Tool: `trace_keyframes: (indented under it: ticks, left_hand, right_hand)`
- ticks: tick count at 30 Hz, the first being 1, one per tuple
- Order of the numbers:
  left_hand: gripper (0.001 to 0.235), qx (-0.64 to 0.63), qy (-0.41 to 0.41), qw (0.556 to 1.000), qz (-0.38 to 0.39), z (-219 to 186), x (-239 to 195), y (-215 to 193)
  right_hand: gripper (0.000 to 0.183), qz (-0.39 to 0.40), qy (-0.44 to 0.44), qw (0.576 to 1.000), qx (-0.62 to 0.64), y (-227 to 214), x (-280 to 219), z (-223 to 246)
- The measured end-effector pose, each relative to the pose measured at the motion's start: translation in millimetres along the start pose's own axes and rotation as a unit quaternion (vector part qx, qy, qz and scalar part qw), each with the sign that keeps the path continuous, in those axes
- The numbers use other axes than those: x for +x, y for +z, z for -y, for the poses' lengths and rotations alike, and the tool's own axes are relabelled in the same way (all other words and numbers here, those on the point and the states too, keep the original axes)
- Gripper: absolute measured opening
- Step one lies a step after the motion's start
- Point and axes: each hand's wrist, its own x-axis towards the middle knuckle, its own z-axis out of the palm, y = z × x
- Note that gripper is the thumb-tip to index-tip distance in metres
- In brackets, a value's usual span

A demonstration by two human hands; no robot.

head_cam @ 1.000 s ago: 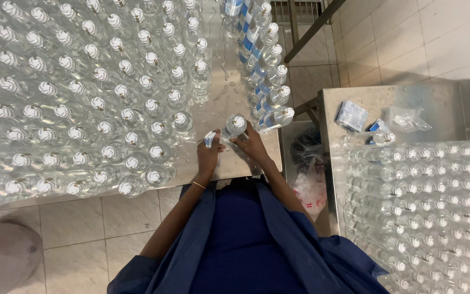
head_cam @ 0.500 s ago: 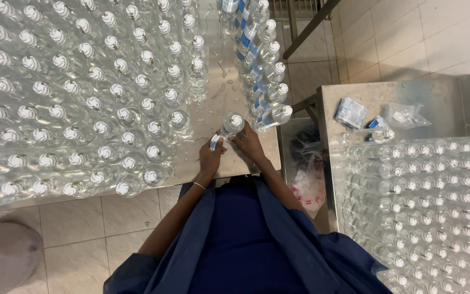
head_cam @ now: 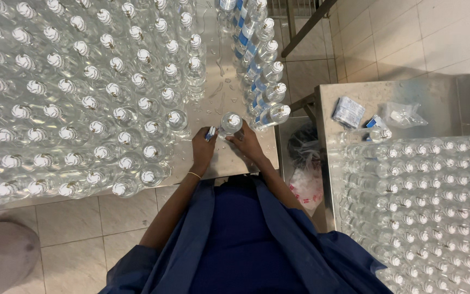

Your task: The person stands at a stainless steel table and applies labels to clear plastic bottles. They pick up a bottle, wrap a label around it, and place it back on the table among other bottles. The process is repeated continuously throughout the video.

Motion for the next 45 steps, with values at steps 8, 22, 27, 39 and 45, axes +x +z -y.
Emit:
trace_keyframes:
  ticks: [8, 22, 27, 39, 45]
  left_hand:
    - [0.020, 0.043, 0.073, 0.996, 0.009, 15, 3, 4]
    - [0.024, 0.000, 0.050, 0.999, 0.000, 14, -3, 4]
    - [0.025, 0.026, 0.002, 1.000, -0.015, 14, -1, 7]
    - [0.023, -0.042, -0.065, 0.997, 0.010, -48, -40, -22]
    - [0.023, -0.067, -0.103, 0.992, 0.020, -62, -57, -28]
  right_hand:
    - [0.090, 0.003, 0.005, 1.000, 0.008, 3, -1, -6]
    - [0.101, -0.098, -0.164, 0.981, -0.010, -6, -12, 27]
    - [0.102, -0.073, -0.192, 0.962, -0.182, -18, -6, 58]
    - [0.094, -0.090, -0.103, 0.949, -0.285, -47, 159, 137]
    - [0.085, -0.179, -0.092, 0.936, -0.289, -57, 291, 167]
